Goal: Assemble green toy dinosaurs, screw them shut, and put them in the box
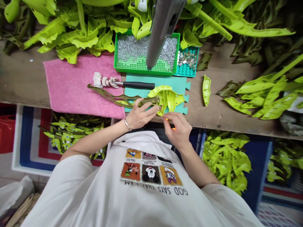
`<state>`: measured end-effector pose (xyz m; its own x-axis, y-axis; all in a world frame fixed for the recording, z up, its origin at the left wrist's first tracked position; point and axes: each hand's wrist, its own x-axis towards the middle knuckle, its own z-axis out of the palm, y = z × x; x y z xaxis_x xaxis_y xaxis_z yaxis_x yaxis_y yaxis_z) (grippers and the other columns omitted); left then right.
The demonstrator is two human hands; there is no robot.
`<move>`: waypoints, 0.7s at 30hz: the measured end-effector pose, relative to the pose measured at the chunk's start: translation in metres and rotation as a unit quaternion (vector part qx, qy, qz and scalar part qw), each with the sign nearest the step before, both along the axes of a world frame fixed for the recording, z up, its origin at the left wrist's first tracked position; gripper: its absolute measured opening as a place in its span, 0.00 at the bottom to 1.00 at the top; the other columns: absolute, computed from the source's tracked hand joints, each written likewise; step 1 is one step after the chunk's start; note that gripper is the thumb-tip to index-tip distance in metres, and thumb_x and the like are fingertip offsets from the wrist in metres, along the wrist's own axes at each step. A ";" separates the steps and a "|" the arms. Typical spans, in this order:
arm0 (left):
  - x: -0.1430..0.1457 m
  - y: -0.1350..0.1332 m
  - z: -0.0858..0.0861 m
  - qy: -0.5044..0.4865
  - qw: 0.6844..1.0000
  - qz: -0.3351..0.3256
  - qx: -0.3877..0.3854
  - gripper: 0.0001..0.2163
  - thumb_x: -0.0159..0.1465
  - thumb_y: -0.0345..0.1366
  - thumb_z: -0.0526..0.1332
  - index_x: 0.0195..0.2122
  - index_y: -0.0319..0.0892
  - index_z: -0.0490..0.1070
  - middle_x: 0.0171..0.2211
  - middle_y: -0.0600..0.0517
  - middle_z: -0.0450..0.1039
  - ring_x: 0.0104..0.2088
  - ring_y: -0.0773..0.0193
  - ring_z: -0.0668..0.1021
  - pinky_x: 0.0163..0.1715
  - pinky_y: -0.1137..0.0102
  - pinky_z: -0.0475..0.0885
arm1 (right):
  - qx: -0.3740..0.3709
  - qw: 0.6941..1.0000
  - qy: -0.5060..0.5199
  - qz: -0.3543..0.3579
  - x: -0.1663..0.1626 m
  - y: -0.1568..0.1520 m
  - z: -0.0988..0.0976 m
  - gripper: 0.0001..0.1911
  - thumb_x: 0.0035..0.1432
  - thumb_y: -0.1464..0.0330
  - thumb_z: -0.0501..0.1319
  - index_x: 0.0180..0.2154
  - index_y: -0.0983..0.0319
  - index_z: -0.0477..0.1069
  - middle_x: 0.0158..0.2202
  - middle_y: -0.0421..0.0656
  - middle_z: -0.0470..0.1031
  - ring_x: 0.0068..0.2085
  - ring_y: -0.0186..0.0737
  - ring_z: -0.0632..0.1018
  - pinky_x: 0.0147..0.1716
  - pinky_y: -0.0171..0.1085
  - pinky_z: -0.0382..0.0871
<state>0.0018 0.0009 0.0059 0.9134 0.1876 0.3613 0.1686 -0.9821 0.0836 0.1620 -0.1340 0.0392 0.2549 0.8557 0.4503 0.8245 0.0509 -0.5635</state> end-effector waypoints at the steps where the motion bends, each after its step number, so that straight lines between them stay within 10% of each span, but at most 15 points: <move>1: -0.001 0.003 0.001 0.007 1.000 -0.009 -0.002 0.16 0.72 0.27 0.53 0.57 0.45 0.70 0.54 0.51 0.78 0.55 0.59 0.77 0.62 0.52 0.64 | 0.013 1.000 0.001 -0.007 -0.001 -0.001 -0.001 0.10 0.60 0.77 0.62 0.40 0.57 0.73 0.37 0.43 0.81 0.38 0.38 0.82 0.41 0.39 0.78; 21: 0.002 0.026 0.010 0.080 0.992 -0.071 -0.064 0.20 0.72 0.35 0.54 0.64 0.55 0.62 0.56 0.54 0.76 0.55 0.59 0.72 0.67 0.48 0.52 | -0.028 0.998 0.009 -0.049 0.002 -0.001 -0.026 0.08 0.60 0.69 0.63 0.41 0.57 0.67 0.34 0.40 0.81 0.35 0.40 0.83 0.36 0.38 0.77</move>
<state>0.0041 0.0267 0.0162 0.9776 0.0869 0.1917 0.0495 -0.9801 0.1922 0.1636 -0.1347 0.0128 0.3467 0.8496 0.3974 0.8142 -0.0623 -0.5772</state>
